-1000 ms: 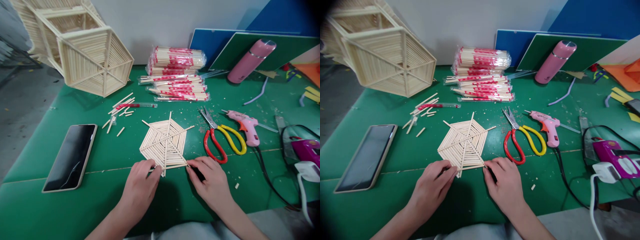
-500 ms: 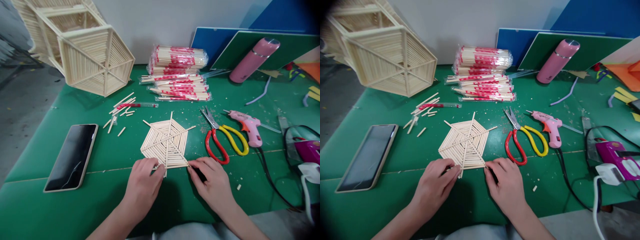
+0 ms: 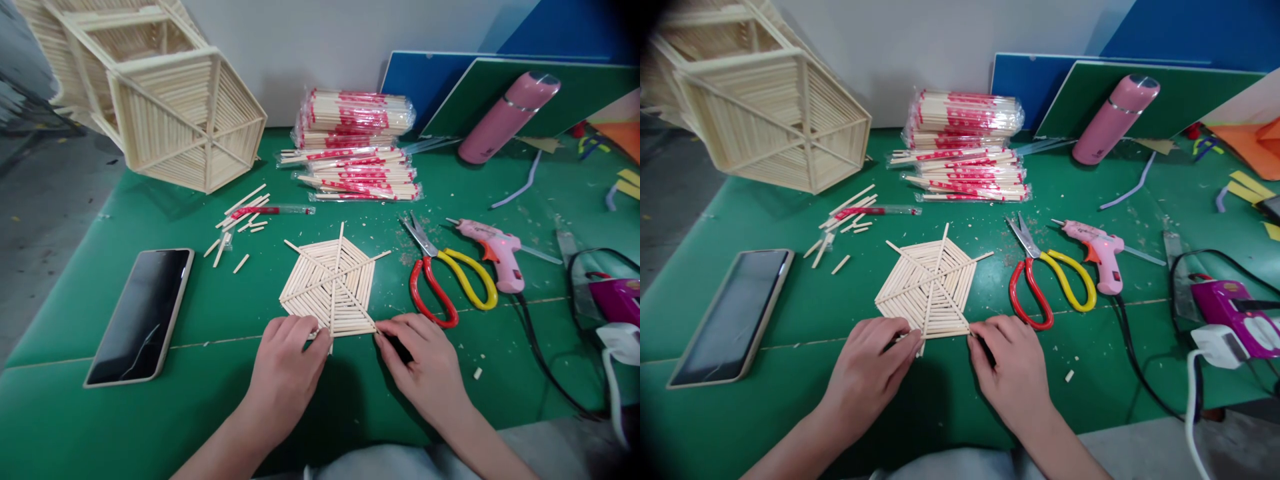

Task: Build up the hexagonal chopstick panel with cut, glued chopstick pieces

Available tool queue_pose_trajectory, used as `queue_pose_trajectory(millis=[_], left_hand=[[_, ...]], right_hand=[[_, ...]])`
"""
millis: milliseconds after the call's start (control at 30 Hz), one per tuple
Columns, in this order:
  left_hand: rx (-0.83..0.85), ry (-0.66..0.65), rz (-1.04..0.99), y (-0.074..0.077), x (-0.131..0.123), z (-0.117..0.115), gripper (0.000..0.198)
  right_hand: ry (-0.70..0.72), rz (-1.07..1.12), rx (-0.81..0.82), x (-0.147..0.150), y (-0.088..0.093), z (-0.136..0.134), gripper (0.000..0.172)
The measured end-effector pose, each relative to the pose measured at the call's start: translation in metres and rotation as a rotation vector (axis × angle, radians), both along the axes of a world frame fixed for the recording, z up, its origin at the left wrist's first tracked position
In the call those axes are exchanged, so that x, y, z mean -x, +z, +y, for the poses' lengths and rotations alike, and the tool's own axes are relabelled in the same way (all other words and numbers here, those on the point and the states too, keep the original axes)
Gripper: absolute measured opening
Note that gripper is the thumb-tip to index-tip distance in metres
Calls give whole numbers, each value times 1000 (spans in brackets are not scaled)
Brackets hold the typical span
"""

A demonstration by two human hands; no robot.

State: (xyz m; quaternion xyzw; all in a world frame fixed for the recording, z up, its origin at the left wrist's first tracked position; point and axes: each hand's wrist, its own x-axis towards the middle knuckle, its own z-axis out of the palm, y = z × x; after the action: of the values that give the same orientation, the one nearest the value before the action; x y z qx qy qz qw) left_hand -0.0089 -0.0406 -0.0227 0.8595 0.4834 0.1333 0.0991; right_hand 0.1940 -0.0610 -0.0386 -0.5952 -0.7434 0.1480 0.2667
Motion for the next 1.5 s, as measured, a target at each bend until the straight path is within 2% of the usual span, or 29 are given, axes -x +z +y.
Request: queue_pose_trajectory(millis=[700, 1500], left_hand=[[31, 12, -94, -2, 1, 0, 17], [40, 5, -71, 2, -1, 2, 19]], right_hand=[[4, -3, 18, -1, 1, 1, 16], [-13, 34, 18, 1, 0, 1, 14]])
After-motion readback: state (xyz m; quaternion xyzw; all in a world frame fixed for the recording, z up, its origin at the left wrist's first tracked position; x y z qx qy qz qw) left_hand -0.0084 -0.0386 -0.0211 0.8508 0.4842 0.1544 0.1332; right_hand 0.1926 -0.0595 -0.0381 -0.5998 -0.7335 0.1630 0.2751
